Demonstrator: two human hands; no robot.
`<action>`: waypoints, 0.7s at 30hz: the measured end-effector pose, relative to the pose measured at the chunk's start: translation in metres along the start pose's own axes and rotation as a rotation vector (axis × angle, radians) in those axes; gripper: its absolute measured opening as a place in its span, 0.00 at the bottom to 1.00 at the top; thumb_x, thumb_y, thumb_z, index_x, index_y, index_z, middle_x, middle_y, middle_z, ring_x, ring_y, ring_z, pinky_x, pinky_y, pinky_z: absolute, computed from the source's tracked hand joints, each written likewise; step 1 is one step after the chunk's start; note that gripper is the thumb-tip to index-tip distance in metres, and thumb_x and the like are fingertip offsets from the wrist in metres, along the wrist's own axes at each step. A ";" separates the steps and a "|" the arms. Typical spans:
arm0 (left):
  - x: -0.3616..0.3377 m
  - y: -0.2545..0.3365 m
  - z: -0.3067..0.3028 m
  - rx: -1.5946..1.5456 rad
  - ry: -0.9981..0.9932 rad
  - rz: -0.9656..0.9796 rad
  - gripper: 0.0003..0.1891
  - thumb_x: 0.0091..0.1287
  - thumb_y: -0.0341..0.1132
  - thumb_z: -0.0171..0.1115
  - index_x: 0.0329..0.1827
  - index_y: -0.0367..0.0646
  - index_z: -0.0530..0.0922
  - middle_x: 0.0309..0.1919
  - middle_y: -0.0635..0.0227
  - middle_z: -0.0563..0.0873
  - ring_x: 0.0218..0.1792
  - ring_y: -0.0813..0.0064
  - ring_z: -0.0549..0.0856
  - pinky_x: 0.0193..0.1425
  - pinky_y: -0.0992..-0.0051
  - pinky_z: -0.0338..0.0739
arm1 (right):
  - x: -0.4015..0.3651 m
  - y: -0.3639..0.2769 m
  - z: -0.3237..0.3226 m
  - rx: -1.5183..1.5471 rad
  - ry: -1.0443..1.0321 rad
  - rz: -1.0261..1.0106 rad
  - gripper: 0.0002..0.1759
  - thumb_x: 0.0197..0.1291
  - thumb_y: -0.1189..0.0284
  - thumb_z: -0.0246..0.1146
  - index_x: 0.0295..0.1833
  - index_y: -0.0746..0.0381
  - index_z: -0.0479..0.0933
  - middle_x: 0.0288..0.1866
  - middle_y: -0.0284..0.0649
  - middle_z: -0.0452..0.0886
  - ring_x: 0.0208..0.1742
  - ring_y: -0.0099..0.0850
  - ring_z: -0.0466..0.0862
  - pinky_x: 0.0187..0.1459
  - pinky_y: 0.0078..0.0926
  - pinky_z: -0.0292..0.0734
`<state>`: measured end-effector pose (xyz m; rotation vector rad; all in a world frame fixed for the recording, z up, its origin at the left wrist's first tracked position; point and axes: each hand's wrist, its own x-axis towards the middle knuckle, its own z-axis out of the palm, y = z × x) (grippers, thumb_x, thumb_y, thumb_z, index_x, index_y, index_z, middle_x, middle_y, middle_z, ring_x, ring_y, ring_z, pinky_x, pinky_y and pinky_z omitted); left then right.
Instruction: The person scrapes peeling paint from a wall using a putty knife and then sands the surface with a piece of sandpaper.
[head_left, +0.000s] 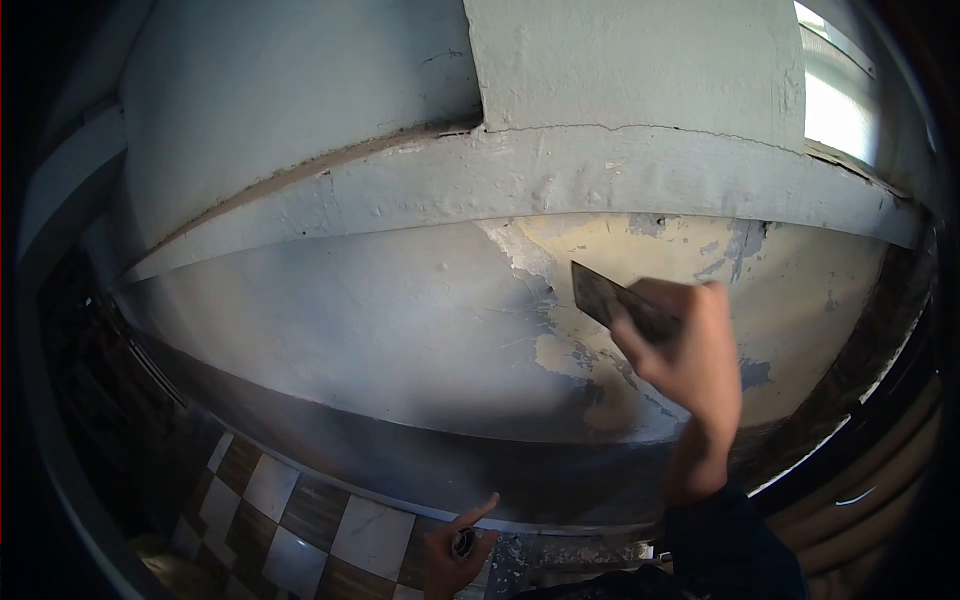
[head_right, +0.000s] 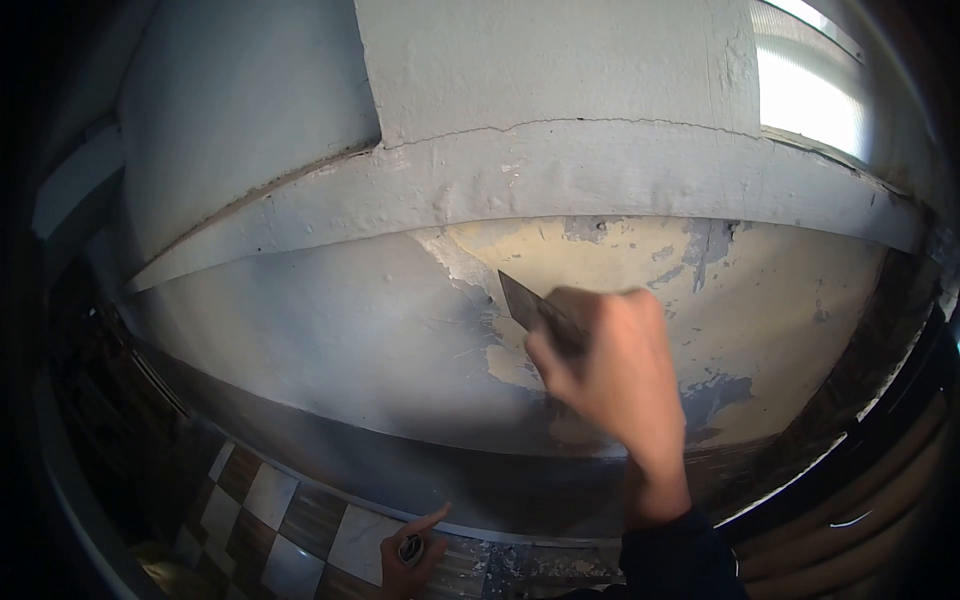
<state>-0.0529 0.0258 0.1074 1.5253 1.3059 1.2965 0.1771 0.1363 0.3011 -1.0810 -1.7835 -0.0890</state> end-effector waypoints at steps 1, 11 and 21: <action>0.000 0.000 0.001 -0.002 0.001 -0.004 0.21 0.55 0.22 0.62 0.55 0.38 0.76 0.25 0.79 0.80 0.21 0.94 0.64 0.31 0.90 0.62 | 0.008 0.010 0.014 0.008 -0.001 -0.018 0.08 0.44 0.75 0.65 0.23 0.69 0.76 0.14 0.50 0.72 0.16 0.47 0.74 0.23 0.33 0.70; -0.007 0.002 0.006 -0.048 -0.079 -0.062 0.19 0.59 0.26 0.61 0.55 0.36 0.76 0.52 0.55 0.80 0.54 0.75 0.78 0.58 0.76 0.69 | 0.010 0.020 0.024 -0.093 -0.002 -0.030 0.09 0.42 0.72 0.67 0.24 0.68 0.78 0.15 0.47 0.75 0.19 0.43 0.78 0.27 0.32 0.74; -0.009 0.005 0.011 -0.035 -0.146 -0.061 0.18 0.59 0.27 0.62 0.54 0.37 0.76 0.51 0.56 0.81 0.51 0.78 0.79 0.56 0.76 0.71 | 0.014 0.019 0.011 -0.215 -0.055 -0.136 0.08 0.40 0.72 0.67 0.22 0.65 0.78 0.15 0.47 0.75 0.20 0.43 0.78 0.27 0.34 0.74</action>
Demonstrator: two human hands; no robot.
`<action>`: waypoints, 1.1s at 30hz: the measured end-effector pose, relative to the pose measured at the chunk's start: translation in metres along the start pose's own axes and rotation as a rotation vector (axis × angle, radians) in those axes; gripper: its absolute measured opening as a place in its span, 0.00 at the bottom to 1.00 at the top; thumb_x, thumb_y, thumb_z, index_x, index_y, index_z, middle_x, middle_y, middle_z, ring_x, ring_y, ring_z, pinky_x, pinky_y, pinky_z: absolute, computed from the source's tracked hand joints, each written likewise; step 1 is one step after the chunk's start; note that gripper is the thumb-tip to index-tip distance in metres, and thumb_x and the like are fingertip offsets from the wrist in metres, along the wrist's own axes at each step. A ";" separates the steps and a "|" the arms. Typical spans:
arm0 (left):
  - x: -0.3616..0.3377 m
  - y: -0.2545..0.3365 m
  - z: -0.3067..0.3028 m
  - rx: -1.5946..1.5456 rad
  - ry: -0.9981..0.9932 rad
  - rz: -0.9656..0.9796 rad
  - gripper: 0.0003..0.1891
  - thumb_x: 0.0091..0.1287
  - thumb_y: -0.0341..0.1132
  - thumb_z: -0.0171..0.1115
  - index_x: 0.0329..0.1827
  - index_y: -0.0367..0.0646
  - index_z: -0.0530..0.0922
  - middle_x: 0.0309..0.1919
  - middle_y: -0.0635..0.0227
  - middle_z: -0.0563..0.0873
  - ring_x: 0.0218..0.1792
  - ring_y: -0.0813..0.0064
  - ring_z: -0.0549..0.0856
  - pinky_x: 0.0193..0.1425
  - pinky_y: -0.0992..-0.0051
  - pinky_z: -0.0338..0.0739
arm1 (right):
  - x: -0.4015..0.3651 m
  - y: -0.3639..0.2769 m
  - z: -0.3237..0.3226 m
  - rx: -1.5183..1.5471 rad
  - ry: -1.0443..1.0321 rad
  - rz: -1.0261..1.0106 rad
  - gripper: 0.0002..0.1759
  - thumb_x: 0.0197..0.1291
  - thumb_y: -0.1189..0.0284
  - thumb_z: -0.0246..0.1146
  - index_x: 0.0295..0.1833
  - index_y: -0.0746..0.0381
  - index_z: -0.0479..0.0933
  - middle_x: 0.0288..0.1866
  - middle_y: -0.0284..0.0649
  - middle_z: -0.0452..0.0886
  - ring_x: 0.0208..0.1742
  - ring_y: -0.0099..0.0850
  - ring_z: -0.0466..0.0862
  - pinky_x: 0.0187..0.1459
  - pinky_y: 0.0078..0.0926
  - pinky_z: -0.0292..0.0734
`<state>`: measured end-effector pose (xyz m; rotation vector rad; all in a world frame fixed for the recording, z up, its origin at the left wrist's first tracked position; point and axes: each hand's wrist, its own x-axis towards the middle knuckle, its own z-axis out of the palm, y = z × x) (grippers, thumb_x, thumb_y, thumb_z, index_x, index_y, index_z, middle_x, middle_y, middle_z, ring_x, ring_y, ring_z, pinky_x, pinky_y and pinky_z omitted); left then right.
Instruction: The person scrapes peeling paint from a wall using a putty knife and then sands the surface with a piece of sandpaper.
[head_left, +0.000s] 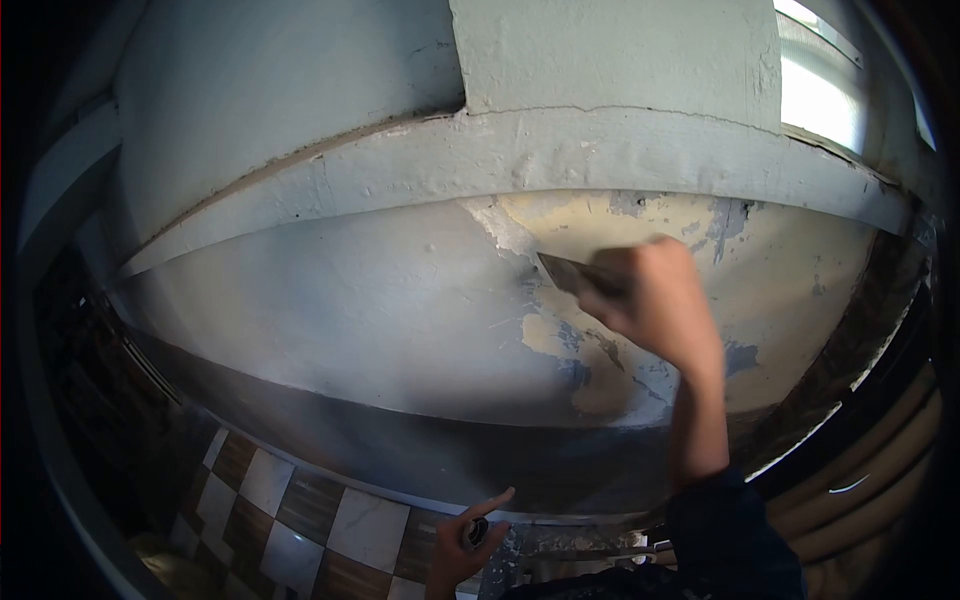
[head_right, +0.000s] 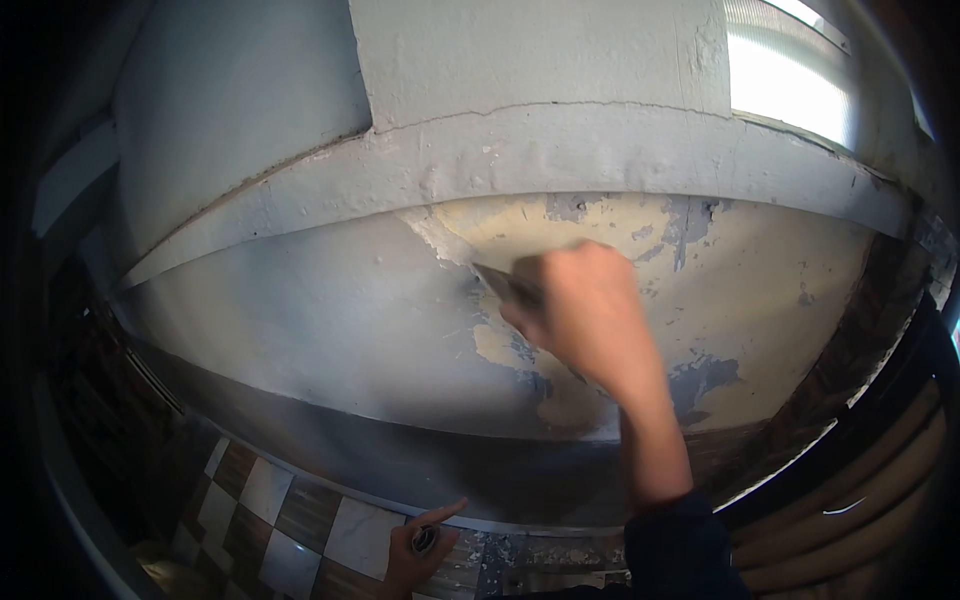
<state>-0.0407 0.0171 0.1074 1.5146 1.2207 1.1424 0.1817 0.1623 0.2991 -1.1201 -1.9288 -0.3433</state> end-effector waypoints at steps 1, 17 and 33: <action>0.000 0.003 0.001 0.003 -0.004 -0.011 0.18 0.59 0.27 0.62 0.54 0.37 0.76 0.51 0.56 0.81 0.51 0.78 0.79 0.56 0.76 0.71 | 0.007 0.003 0.008 -0.090 -0.052 -0.059 0.08 0.39 0.72 0.67 0.21 0.65 0.78 0.14 0.46 0.75 0.20 0.42 0.78 0.27 0.34 0.74; -0.012 -0.023 -0.002 -0.094 0.050 0.016 0.18 0.58 0.25 0.61 0.54 0.37 0.77 0.46 0.61 0.84 0.30 0.94 0.76 0.36 0.87 0.71 | 0.014 -0.008 -0.001 -0.187 -0.057 -0.148 0.06 0.39 0.73 0.68 0.22 0.63 0.79 0.16 0.46 0.77 0.21 0.41 0.79 0.29 0.31 0.75; -0.012 -0.023 -0.005 -0.029 -0.047 -0.089 0.18 0.59 0.24 0.61 0.53 0.37 0.77 0.48 0.61 0.83 0.34 0.90 0.79 0.43 0.84 0.73 | -0.007 0.002 0.000 0.016 0.088 -0.010 0.08 0.41 0.70 0.67 0.21 0.64 0.78 0.14 0.46 0.74 0.20 0.41 0.78 0.27 0.31 0.73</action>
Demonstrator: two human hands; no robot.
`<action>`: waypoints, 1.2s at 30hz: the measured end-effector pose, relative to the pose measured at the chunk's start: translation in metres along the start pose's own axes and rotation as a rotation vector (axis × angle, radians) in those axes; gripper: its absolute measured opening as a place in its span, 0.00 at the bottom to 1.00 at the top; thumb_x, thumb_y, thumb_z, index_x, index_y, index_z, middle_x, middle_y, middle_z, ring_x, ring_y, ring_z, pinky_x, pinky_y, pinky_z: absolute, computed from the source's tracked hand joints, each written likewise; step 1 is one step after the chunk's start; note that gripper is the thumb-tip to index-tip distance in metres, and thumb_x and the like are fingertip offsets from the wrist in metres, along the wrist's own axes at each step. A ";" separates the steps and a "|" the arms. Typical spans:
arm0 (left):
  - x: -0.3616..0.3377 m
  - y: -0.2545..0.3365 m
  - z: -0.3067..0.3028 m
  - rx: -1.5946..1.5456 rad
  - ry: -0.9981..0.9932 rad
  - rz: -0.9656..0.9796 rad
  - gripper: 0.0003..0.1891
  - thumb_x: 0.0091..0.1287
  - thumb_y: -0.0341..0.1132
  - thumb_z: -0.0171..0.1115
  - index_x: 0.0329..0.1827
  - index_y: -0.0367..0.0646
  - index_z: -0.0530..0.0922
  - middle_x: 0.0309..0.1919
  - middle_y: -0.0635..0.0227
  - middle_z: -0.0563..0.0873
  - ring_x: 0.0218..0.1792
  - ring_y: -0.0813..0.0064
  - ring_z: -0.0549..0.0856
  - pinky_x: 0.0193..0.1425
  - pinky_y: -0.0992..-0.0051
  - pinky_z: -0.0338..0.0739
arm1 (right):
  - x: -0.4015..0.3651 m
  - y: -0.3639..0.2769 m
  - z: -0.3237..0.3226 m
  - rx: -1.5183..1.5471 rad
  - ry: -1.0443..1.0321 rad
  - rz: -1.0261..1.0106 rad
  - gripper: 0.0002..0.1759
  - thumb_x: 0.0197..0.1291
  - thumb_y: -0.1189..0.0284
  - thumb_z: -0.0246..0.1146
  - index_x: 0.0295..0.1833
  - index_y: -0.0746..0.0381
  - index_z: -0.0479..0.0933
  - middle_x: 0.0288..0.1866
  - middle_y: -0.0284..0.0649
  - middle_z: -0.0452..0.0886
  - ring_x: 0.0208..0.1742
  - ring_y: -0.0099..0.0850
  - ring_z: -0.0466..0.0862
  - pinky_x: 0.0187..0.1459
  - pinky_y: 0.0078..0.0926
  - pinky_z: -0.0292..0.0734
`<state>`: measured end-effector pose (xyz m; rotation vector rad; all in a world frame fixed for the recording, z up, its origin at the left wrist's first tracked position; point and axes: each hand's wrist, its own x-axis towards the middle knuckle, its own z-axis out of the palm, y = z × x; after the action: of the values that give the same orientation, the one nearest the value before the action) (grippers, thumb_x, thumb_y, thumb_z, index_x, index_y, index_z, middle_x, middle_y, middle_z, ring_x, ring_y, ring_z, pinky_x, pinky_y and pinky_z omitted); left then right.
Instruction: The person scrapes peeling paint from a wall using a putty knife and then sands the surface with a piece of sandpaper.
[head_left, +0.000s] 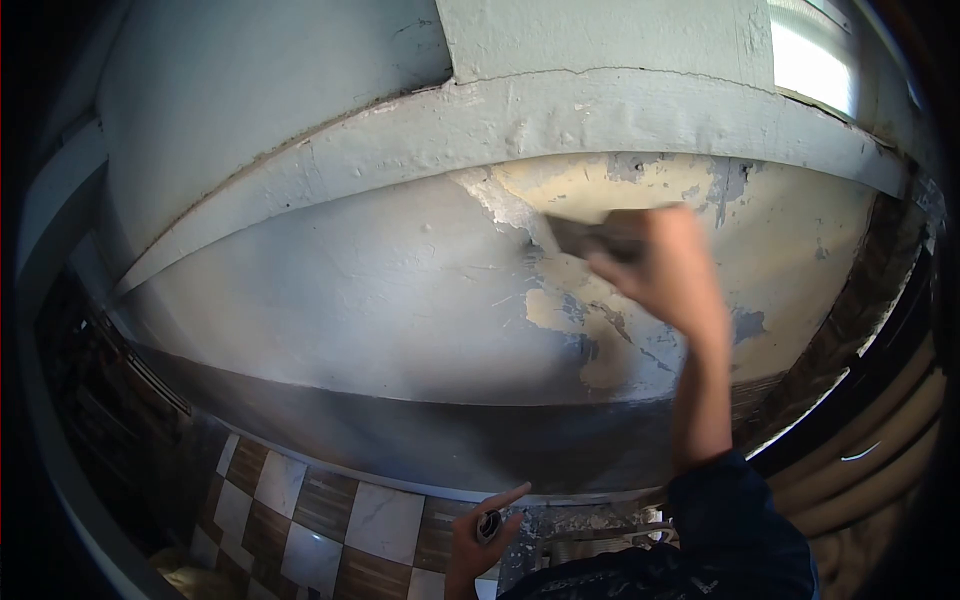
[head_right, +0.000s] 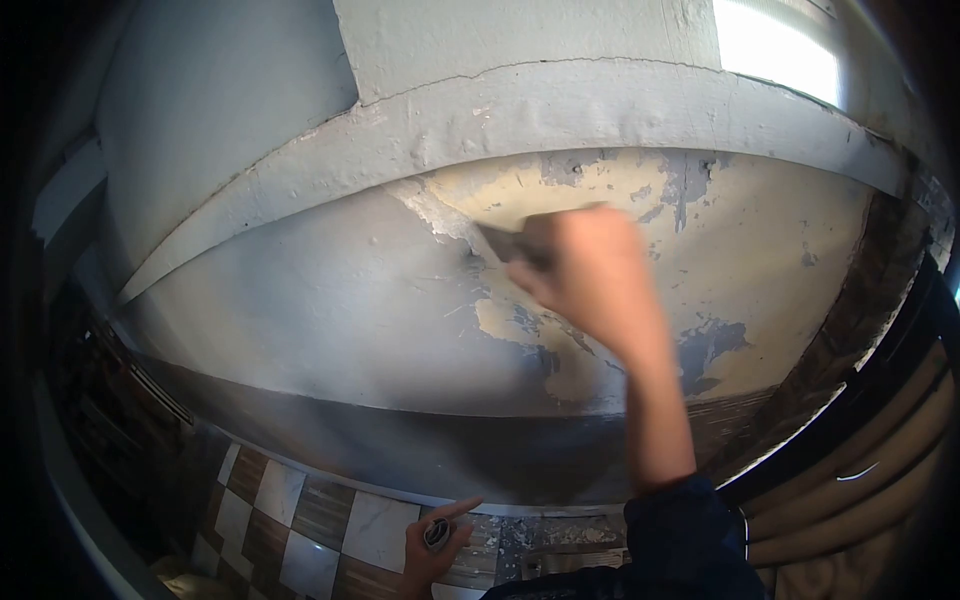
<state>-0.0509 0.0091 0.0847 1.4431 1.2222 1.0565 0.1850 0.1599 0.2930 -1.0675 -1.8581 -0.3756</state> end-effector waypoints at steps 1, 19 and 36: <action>-0.001 0.003 0.002 0.003 -0.003 -0.008 0.18 0.59 0.24 0.61 0.53 0.37 0.77 0.48 0.61 0.83 0.34 0.90 0.79 0.43 0.84 0.73 | 0.002 0.002 0.018 0.083 -0.013 0.004 0.08 0.42 0.71 0.66 0.21 0.65 0.78 0.14 0.44 0.74 0.18 0.39 0.77 0.26 0.31 0.73; 0.020 0.005 0.019 -0.058 -0.061 0.142 0.19 0.57 0.23 0.60 0.53 0.40 0.78 0.23 0.77 0.80 0.20 0.93 0.66 0.28 0.88 0.63 | -0.014 0.008 0.017 0.142 -0.026 0.136 0.09 0.46 0.70 0.64 0.29 0.65 0.81 0.15 0.43 0.77 0.17 0.33 0.77 0.26 0.28 0.74; 0.019 -0.028 -0.010 0.119 0.257 0.228 0.14 0.60 0.23 0.57 0.49 0.34 0.76 0.41 0.63 0.85 0.35 0.84 0.80 0.40 0.82 0.75 | -0.054 -0.033 0.093 0.524 -0.371 -0.168 0.07 0.45 0.70 0.64 0.31 0.58 0.82 0.20 0.44 0.79 0.21 0.41 0.79 0.27 0.33 0.76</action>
<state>-0.0636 0.0306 0.0601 1.6030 1.3412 1.3783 0.1158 0.1720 0.2056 -0.6498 -2.2123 0.2300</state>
